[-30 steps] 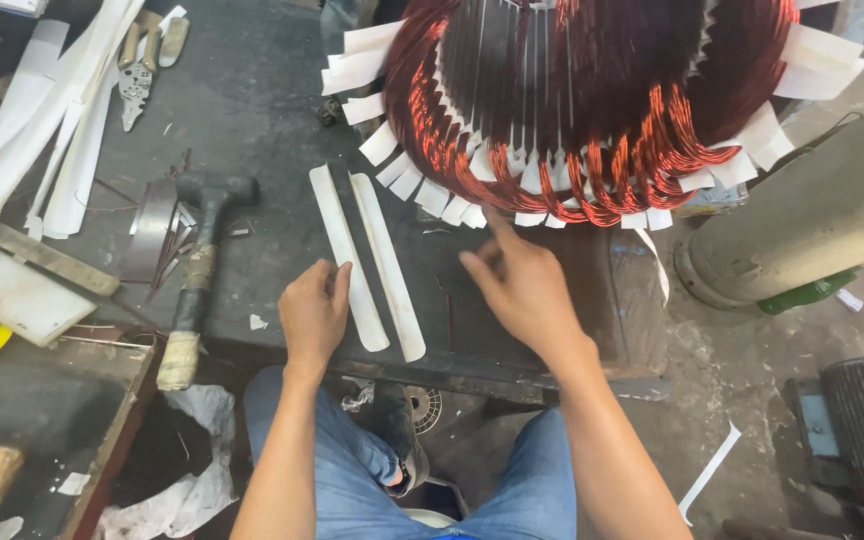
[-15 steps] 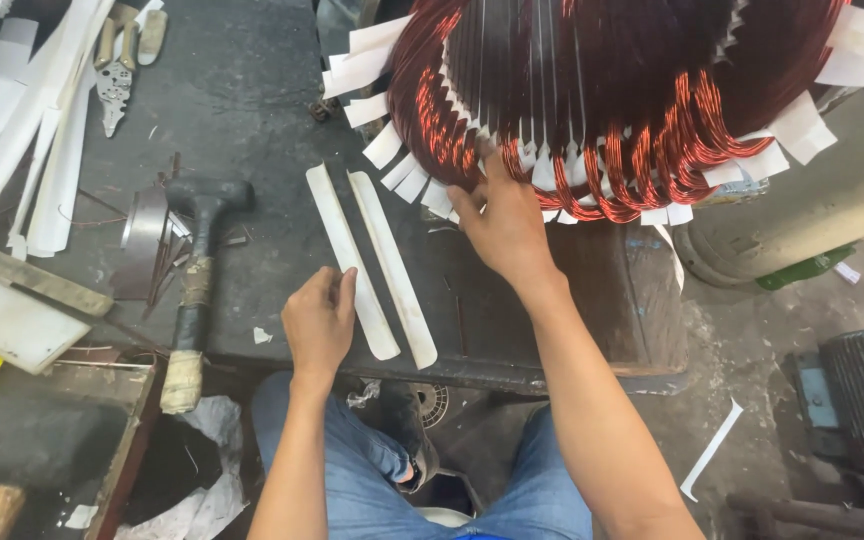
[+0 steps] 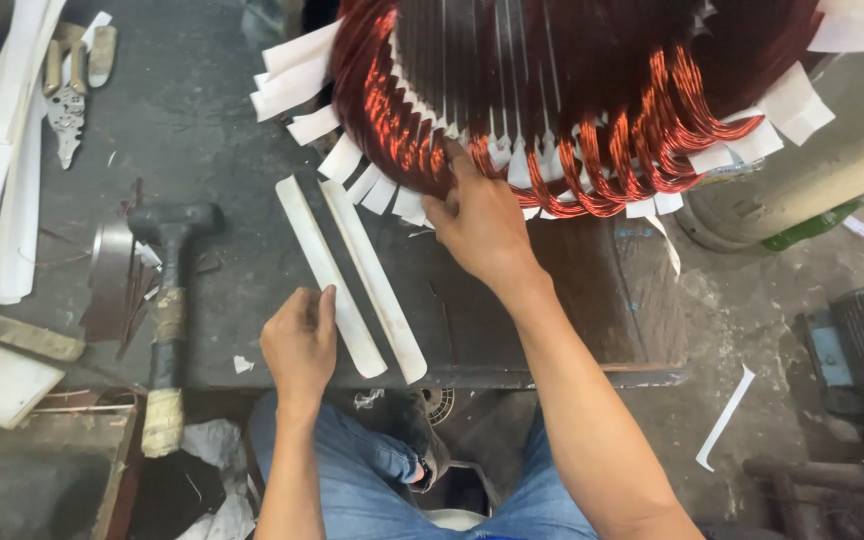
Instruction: Shaping and insulating copper windings in a motor stator using plastic strips and a hammer.
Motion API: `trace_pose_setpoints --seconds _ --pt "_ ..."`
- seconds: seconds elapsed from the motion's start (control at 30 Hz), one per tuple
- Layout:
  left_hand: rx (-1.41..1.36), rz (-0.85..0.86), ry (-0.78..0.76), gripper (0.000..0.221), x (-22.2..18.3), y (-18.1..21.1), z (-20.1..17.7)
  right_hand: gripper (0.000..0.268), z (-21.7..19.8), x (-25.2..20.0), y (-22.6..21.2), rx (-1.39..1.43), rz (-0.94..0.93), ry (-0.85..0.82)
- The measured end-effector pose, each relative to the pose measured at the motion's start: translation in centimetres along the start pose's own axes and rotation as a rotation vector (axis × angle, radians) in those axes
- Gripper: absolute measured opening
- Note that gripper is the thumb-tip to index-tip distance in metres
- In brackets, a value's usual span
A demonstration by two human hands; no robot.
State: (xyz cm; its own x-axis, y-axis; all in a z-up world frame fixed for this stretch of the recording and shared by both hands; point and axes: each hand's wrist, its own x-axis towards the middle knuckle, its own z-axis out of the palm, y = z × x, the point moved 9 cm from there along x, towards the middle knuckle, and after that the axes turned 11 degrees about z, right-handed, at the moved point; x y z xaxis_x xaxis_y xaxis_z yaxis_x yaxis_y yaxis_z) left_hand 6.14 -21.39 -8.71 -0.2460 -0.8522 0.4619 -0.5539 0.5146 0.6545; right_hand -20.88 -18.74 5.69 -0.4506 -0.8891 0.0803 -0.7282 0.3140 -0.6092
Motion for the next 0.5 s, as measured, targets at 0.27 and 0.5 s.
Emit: trace_pose_setpoints --seconds 0.27,0.5 --pt "0.1 0.019 -0.03 0.035 0.7 1.3 0.5 0.084 -0.1 2.1 2.1 -0.196 0.162 -0.035" --pt "-0.075 0.041 0.101 0.028 -1.1 2.3 -1.9 0.078 0.0 -1.7 0.0 -0.153 -0.022 -0.036"
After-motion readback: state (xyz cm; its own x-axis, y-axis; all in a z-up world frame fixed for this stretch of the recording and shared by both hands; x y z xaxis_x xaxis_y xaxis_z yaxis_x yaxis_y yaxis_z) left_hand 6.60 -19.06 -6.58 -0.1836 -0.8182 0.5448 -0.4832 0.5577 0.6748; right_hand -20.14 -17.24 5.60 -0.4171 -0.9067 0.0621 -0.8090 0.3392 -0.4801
